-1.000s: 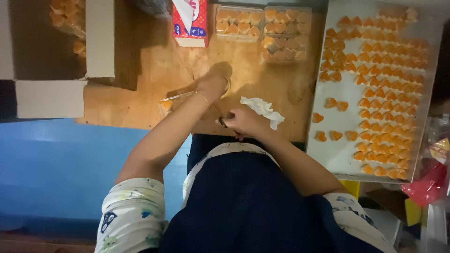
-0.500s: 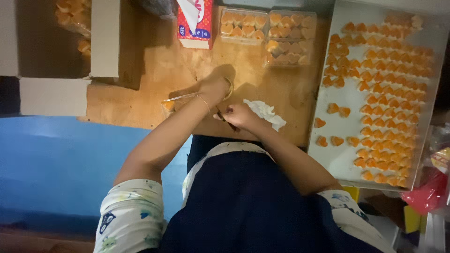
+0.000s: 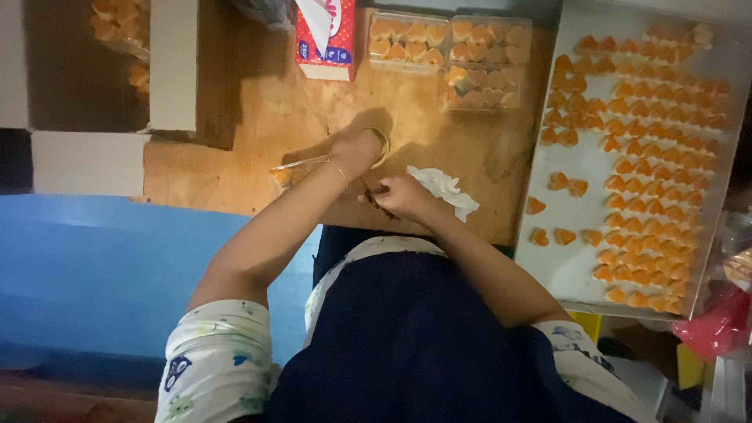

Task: The person tapes closed a clear plastic container filled with heart-shaped cookies and places it into a cardboard box with other containers.

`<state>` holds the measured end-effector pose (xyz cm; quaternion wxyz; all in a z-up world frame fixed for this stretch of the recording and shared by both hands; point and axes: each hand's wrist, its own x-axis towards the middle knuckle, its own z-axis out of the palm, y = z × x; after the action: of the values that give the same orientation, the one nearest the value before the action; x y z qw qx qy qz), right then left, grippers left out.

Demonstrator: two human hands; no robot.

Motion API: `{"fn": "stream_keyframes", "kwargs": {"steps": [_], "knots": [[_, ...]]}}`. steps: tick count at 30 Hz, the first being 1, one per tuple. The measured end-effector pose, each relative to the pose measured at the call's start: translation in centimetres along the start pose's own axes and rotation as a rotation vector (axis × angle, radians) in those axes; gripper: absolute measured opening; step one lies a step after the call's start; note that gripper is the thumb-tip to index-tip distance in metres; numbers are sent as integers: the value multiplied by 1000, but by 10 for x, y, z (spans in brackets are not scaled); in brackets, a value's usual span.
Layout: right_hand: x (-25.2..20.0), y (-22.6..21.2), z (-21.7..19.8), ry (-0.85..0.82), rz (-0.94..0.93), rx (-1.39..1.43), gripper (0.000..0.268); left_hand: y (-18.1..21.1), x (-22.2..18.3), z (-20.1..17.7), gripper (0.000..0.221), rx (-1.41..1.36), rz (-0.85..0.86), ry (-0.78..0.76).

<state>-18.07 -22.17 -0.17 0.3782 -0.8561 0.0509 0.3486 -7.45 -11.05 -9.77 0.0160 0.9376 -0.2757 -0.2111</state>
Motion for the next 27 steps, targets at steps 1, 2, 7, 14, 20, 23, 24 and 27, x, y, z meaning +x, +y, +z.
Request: {"fn": "stream_keyframes", "kwargs": {"steps": [1,2,7,14,20,23,24,27], "knots": [[-2,2,0,29,-40,41,49,3,-3,-4,29,74,3,-7],[6,10,6,29,-39,43,49,5,-5,-7,29,75,4,-9],[-15,-2,1,105,-121,52,46,-5,0,3,29,303,162,51],[-10,1,-3,53,-90,-17,38,-14,14,2,22,173,275,68],[-13,-4,-8,-15,-56,-33,36,-5,48,24,29,47,-1105,-516],[-17,-5,-11,1,-64,72,51,-19,11,15,18,199,297,91],[-16,-6,-10,0,-70,66,48,-18,7,13,19,137,250,-30],[-5,7,0,5,-90,35,45,-17,22,20,18,61,230,-111]]}}
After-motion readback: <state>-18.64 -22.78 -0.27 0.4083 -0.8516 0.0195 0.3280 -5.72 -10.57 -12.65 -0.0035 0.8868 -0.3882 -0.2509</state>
